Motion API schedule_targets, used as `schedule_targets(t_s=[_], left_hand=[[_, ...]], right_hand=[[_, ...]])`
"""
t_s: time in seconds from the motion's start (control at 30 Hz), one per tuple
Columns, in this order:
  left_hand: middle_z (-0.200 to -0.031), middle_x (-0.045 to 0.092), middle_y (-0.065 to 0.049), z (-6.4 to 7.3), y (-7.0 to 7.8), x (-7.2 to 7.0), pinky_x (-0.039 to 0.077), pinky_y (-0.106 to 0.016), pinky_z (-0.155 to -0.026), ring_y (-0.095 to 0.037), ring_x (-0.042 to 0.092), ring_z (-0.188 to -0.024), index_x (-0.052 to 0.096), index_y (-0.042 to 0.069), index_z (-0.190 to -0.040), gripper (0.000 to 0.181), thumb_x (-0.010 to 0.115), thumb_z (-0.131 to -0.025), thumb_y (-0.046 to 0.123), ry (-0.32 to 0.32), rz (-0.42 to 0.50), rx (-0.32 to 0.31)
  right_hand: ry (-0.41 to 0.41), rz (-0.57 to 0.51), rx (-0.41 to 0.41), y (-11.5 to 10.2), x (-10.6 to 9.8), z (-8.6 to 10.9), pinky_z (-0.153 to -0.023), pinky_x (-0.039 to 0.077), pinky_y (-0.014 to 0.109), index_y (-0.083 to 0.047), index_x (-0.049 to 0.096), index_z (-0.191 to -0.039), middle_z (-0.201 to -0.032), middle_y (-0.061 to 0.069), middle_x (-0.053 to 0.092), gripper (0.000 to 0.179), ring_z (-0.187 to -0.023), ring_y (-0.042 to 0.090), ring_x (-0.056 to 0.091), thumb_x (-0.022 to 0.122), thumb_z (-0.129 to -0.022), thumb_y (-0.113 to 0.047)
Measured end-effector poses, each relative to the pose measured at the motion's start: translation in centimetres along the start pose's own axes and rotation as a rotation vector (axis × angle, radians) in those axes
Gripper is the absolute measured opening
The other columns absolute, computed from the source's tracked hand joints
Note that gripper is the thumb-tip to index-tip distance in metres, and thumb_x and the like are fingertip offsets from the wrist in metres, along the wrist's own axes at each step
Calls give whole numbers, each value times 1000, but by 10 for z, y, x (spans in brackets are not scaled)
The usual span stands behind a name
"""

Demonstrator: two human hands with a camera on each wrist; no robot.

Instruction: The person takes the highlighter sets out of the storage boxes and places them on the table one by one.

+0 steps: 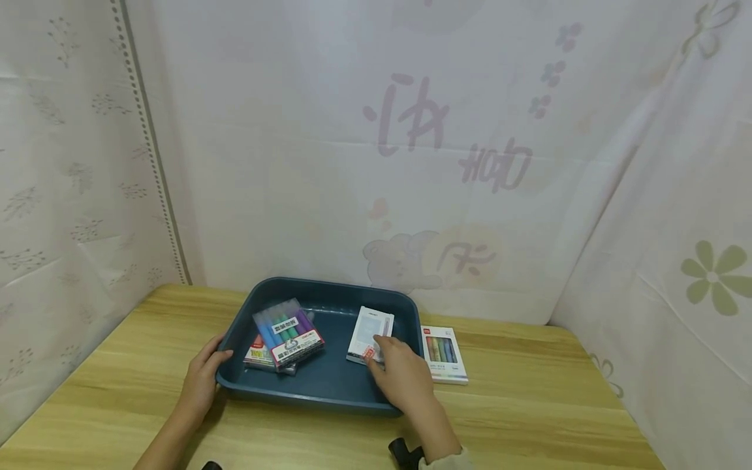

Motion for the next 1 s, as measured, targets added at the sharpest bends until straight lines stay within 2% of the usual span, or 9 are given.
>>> schedule_targets(t_s=[0.53,1.0], left_hand=[[-153,41,-31,0,-1,-1,49,-11,-78,16,49,-96,34,-2,-154,51,38,-106,13,-3,14,-13],[-153,39,-33,-1,-1,1,50,-11,-77,17,49,-95,34,-3,-154,51,37,-106,13,-13,19,-10]], right_hand=[[-94,105,-116,-10,8,4,-87,56,50,-11,71,-124,-125,9,72,43,-116,30,67,73,-91,-39],[-123,113,-143,-14,6,7,-88,56,49,-9,70,-125,-123,15,72,45,-112,32,68,74,-90,-37]])
Point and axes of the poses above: each hand's wrist, its own z-axis away from the middle knuckle, its own x-axis out of the palm, y = z × x, the point moved 10 cm from there along -z, towards the middle knuckle
